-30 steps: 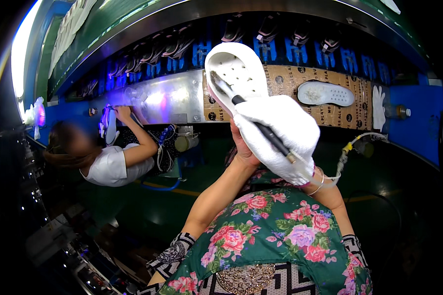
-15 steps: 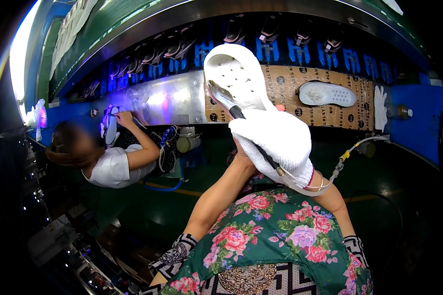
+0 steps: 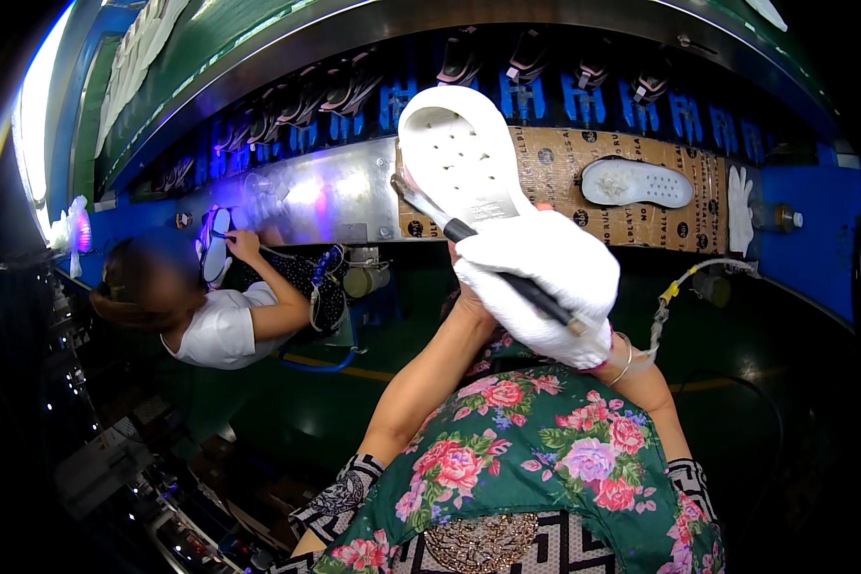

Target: The person holds a white shoe sole and applies a liquid to the interior and bottom edges using a brush, then places the sole on a moving conveyor belt above the workstation.

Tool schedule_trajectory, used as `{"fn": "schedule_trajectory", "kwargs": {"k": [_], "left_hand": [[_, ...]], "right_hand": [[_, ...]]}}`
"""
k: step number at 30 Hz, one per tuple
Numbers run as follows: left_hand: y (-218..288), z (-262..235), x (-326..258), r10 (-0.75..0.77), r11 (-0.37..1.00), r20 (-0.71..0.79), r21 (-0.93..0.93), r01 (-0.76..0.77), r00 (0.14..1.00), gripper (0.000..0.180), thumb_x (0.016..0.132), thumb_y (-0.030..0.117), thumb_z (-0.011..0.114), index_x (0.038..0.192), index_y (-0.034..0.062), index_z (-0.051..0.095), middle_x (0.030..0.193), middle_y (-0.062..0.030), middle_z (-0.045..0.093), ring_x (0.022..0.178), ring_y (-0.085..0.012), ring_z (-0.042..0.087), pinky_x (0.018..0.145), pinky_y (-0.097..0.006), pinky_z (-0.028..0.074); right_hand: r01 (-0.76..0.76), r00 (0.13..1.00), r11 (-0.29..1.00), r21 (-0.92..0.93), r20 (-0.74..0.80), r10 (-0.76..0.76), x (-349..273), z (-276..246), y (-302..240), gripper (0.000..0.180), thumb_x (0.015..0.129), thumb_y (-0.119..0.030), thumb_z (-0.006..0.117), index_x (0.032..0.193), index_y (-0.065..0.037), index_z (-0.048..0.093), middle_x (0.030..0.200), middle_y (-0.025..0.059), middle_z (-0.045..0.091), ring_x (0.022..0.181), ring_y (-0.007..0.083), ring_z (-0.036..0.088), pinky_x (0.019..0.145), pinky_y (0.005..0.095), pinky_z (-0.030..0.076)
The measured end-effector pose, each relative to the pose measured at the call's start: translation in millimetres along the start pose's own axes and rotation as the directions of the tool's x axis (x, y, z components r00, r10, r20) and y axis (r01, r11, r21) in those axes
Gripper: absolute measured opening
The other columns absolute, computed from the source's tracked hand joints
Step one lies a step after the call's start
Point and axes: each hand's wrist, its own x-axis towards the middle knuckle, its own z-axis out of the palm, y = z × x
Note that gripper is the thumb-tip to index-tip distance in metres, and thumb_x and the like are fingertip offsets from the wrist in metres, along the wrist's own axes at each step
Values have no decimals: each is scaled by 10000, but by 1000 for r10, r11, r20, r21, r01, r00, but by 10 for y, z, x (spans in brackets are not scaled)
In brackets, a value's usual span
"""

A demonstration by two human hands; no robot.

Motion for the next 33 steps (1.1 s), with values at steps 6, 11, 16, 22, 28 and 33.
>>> {"fn": "schedule_trajectory", "kwargs": {"k": [6, 11, 16, 22, 28, 33], "left_hand": [[-17, 42, 38, 113, 977, -155, 197, -82, 981, 1056, 726, 790, 653, 1517, 163, 342, 1431, -180, 501, 1308, -342, 514, 1099, -528, 434], [89, 209, 70, 38, 985, -65, 171, -26, 997, 1076, 729, 808, 631, 1523, 146, 332, 1408, -231, 505, 1293, -369, 520, 1086, -527, 444], [136, 91, 127, 32, 996, 16, 88, -34, 999, 1093, 744, 839, 576, 1520, 110, 327, 1379, -240, 526, 1233, -395, 562, 1023, -550, 492], [244, 124, 162, 11, 998, 81, 69, -17, 997, 1028, 761, 844, 550, 1493, 141, 389, 1380, -169, 549, 1196, -469, 566, 993, -626, 487], [336, 126, 229, -80, 991, 217, 120, 55, 973, 1125, 744, 897, 486, 1437, 13, 430, 1335, -189, 576, 1162, -407, 605, 879, -569, 570], [354, 262, 216, 58, 998, 18, 8, -58, 998, 1039, 751, 888, 495, 1445, 115, 443, 1322, -158, 587, 1105, -504, 600, 883, -666, 525]], "right_hand": [[2, 997, 1000, -21, -74, -4, -58, 79, 69, 298, 819, -103, 757, 1111, -60, 719, 1042, 112, 721, 954, 241, 699, 847, 333, 547], [83, 997, 995, 54, -5, -83, 5, -24, 109, 374, 850, -136, 744, 1211, -62, 677, 1122, 91, 718, 1006, 206, 694, 883, 307, 553], [-36, 995, 999, 11, -91, 37, -77, 145, 98, 305, 772, -35, 759, 1073, -76, 741, 983, 112, 737, 884, 269, 717, 786, 355, 549], [-29, 999, 985, 171, -36, 35, -98, 119, 142, 223, 773, -65, 784, 993, -91, 760, 930, 98, 744, 877, 253, 730, 778, 343, 567], [-3, 1000, 997, 80, -10, 4, -145, 203, 145, 290, 764, -51, 786, 1049, -93, 750, 957, 97, 739, 869, 245, 721, 764, 325, 559], [-10, 1000, 988, 151, -9, 12, -113, 93, 195, 272, 768, -50, 787, 1036, -82, 754, 946, 91, 741, 851, 249, 714, 756, 332, 553]]}}
